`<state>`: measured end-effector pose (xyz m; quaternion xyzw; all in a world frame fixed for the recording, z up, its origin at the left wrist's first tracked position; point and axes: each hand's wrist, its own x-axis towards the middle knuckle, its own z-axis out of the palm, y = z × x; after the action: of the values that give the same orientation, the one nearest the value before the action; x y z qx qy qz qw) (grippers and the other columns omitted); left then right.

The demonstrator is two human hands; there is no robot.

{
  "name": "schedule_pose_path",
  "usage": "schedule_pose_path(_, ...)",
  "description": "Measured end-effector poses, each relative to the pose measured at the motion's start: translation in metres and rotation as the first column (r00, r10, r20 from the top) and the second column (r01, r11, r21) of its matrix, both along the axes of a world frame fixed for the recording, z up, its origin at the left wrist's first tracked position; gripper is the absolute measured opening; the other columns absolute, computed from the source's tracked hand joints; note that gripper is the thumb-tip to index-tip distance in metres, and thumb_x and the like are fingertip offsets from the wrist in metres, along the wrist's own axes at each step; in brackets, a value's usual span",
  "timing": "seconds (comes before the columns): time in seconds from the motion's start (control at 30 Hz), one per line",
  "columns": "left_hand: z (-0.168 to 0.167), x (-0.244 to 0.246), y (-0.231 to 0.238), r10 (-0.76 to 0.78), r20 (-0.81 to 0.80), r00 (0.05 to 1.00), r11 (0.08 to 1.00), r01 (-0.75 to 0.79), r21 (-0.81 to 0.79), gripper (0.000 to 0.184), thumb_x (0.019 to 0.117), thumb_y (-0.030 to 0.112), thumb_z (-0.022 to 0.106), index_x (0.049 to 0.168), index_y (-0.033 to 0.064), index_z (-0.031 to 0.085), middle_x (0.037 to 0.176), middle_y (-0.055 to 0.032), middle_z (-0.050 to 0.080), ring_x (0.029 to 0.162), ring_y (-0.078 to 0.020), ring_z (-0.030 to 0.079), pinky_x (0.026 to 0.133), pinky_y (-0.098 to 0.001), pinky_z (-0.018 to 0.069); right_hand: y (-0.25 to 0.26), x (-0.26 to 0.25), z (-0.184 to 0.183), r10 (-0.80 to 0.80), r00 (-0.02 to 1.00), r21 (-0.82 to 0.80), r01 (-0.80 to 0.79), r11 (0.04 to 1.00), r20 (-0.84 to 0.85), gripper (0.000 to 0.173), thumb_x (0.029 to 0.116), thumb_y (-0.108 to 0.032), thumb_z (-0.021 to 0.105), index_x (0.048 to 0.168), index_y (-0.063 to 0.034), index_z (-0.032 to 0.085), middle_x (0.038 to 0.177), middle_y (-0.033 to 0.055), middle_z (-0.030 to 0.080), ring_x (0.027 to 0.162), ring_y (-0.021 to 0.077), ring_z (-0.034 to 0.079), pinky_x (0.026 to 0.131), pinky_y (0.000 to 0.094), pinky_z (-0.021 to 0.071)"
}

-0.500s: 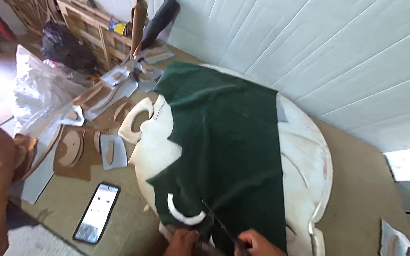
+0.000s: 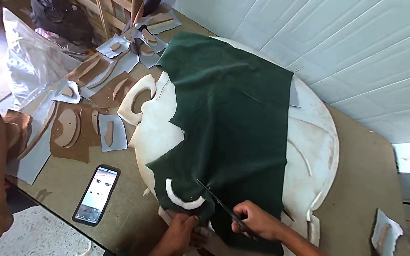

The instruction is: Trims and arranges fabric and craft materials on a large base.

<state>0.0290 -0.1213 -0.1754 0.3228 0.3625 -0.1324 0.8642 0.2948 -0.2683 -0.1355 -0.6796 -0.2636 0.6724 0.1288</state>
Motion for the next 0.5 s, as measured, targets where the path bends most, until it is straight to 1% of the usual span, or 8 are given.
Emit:
schedule_pose_path(0.07,-0.001,0.0,-0.001,-0.001,0.004,1.0,1.0,0.001,-0.006,0.041,0.1117,0.025,0.038,0.111,-0.0049,0.066,0.099,-0.0165,0.077,0.089,-0.027,0.078,0.085,-0.0422,0.0651,0.006,0.002,0.001,0.011,0.999,-0.011,-0.011,1.0,-0.031,0.054,0.0773,-0.064,0.079,0.076,-0.0126,0.064,0.061,0.0012,0.06,0.05,0.0121,0.058,0.048,0.0294,0.0492)
schedule_pose_path(0.17,-0.002,-0.005,-0.004,-0.005,0.002,1.0,1.0,0.005,-0.011,0.041,0.1123,0.028,0.038,0.112,-0.0051,0.063,0.101,-0.017,0.076,0.091,-0.0279,0.077,0.086,-0.0427,0.0649,0.024,0.001,0.001,0.058,0.997,-0.01,-0.059,0.998,-0.058,0.062,0.0779,-0.074,0.072,0.082,-0.0126,0.063,0.064,0.0015,0.061,0.052,0.0129,0.059,0.049,0.0295,0.0504)
schedule_pose_path(0.27,0.003,-0.005,-0.001,-0.003,-0.003,1.0,1.0,0.003,-0.02,0.041,0.1125,0.029,0.039,0.112,-0.0049,0.062,0.101,-0.0166,0.077,0.09,-0.0271,0.078,0.086,-0.0419,0.0649,0.036,0.004,0.003,0.108,0.994,-0.018,-0.109,0.994,-0.034,0.066,0.076,-0.079,0.069,0.082,-0.0141,0.063,0.064,0.0003,0.061,0.051,0.0107,0.057,0.047,0.0274,0.046)
schedule_pose_path(0.33,0.003,-0.007,0.0,0.002,0.006,1.0,0.999,-0.002,-0.042,0.041,0.1125,0.029,0.039,0.113,-0.0048,0.062,0.101,-0.0169,0.077,0.09,-0.0275,0.078,0.086,-0.042,0.065,0.035,0.006,0.002,0.127,0.992,-0.02,-0.127,0.992,-0.013,0.064,0.075,-0.078,0.071,0.08,-0.0146,0.063,0.063,-0.0006,0.059,0.051,0.0098,0.054,0.047,0.0275,0.0439)
schedule_pose_path(0.43,0.0,-0.008,0.001,0.012,0.023,1.0,0.998,-0.011,-0.065,0.04,0.1124,0.029,0.039,0.113,-0.0043,0.062,0.101,-0.0166,0.076,0.09,-0.0274,0.078,0.086,-0.0418,0.0651,0.029,0.009,0.002,0.126,0.991,0.012,-0.127,0.992,0.047,0.057,0.0756,-0.069,0.077,0.074,-0.0146,0.063,0.061,-0.0018,0.056,0.051,0.01,0.053,0.049,0.0295,0.0447)
schedule_pose_path(0.5,-0.001,-0.009,0.0,0.019,0.02,1.0,0.997,-0.017,-0.082,0.039,0.1123,0.029,0.04,0.113,-0.0039,0.062,0.101,-0.0168,0.077,0.089,-0.0277,0.078,0.085,-0.0421,0.0652,0.025,0.011,0.0,0.115,0.992,0.035,-0.117,0.992,0.058,0.055,0.0743,-0.067,0.08,0.072,-0.0151,0.063,0.06,-0.0018,0.057,0.051,0.0097,0.054,0.048,0.0291,0.0451)
